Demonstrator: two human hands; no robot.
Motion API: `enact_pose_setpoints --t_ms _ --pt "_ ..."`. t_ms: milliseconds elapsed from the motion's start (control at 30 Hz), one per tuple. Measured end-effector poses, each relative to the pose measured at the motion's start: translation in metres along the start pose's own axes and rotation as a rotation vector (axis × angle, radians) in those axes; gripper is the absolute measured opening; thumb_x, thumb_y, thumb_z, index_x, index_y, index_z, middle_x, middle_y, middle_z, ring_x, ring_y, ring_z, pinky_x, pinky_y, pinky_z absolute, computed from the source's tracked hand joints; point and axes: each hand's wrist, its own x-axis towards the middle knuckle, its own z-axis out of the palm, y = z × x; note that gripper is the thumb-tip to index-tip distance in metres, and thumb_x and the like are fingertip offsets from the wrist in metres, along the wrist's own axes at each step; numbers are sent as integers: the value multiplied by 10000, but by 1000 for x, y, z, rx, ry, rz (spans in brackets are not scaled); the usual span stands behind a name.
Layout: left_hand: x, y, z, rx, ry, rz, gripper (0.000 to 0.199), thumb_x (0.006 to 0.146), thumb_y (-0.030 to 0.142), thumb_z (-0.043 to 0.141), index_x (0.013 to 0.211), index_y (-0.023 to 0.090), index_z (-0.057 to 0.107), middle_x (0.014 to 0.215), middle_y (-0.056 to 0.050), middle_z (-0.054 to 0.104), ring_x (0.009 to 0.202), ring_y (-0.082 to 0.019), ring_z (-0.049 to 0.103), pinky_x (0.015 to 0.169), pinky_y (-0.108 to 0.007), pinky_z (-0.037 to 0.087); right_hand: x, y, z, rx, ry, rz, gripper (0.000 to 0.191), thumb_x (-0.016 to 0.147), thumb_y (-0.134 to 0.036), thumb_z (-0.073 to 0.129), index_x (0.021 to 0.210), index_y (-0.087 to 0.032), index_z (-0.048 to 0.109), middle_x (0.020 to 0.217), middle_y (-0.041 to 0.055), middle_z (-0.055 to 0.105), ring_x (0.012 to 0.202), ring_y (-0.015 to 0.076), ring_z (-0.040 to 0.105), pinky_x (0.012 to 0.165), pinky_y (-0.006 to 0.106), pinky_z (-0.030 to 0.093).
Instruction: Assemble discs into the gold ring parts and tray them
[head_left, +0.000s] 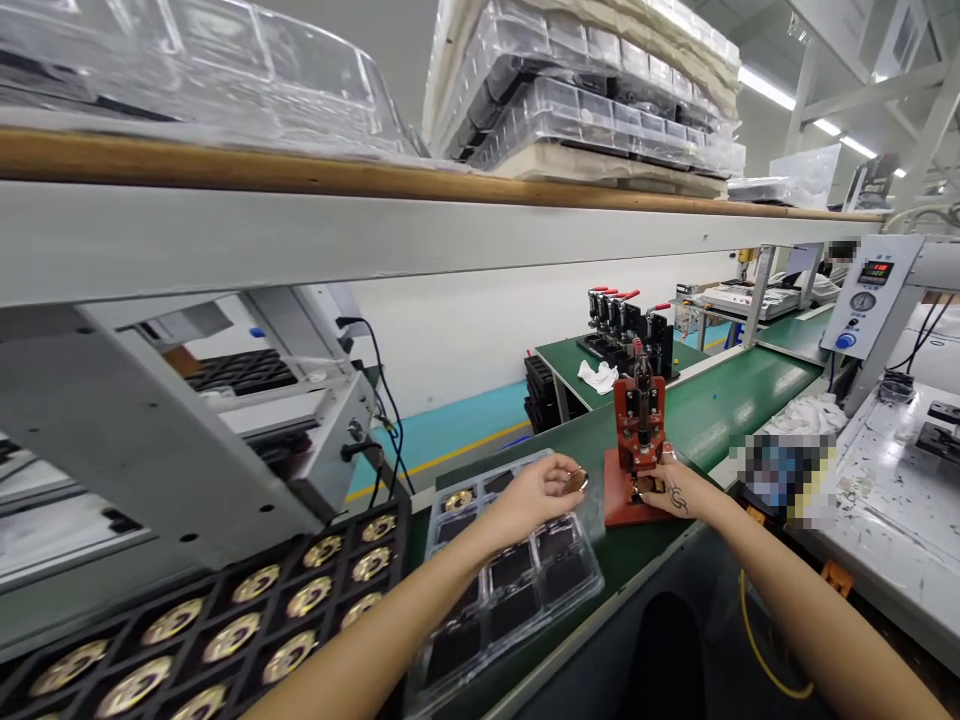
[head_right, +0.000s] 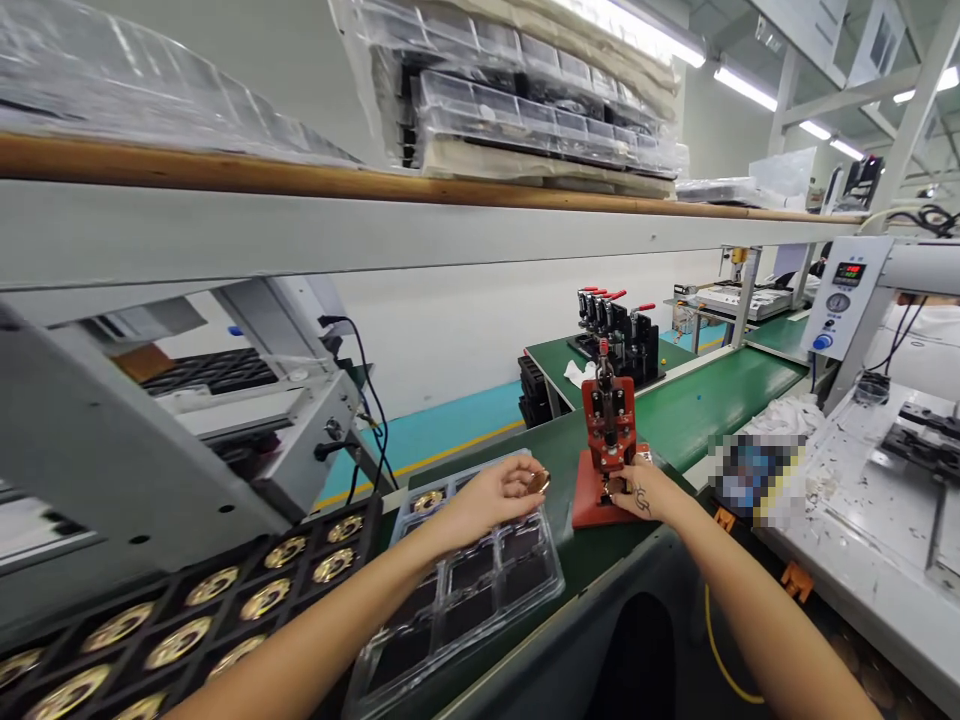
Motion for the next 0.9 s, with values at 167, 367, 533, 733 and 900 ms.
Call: enact_pose_setpoints --t_ms 167,367,533,733,900 --pt "-54 12 -28 -354 59 -112 489 751 400 903 1101 205 624 880 9 668 738 -156 653 720 -309 559 2 -12 -52 59 108 51 397 918 -560 705 773 -192 745 728 36 683 744 220 676 768 347 564" --pt "-64 36 -20 -341 104 -107 496 821 471 864 1182 195 665 940 -19 702 796 -184 699 760 -342 588 94 -81 -125 202 349 52 700 1068 -728 284 1176 -165 685 1056 116 759 1003 245 720 898 366 572" --pt "-65 45 -5 -273 64 -57 501 835 518 833 1179 204 649 964 -33 714 820 -215 726 793 -383 611 93 -157 -127 269 442 -115 738 1079 -728 229 1158 -170 706 1028 92 748 959 223 719 931 386 569" --pt "-82 47 -8 -259 105 -81 491 829 498 836 1179 203 659 929 -30 731 800 -208 723 793 -365 608 8 -140 -80 -24 567 -403 445 1136 -441 368 1096 -236 761 1153 85 793 1206 274 705 1098 457 477" --pt "-86 62 15 -326 58 -82 485 811 471 853 1166 202 660 909 -39 746 803 -218 738 772 -367 621 -14 -120 -65 -99 437 -401 384 1111 -314 417 1395 -247 666 1473 111 667 1454 295 551 1199 520 410"
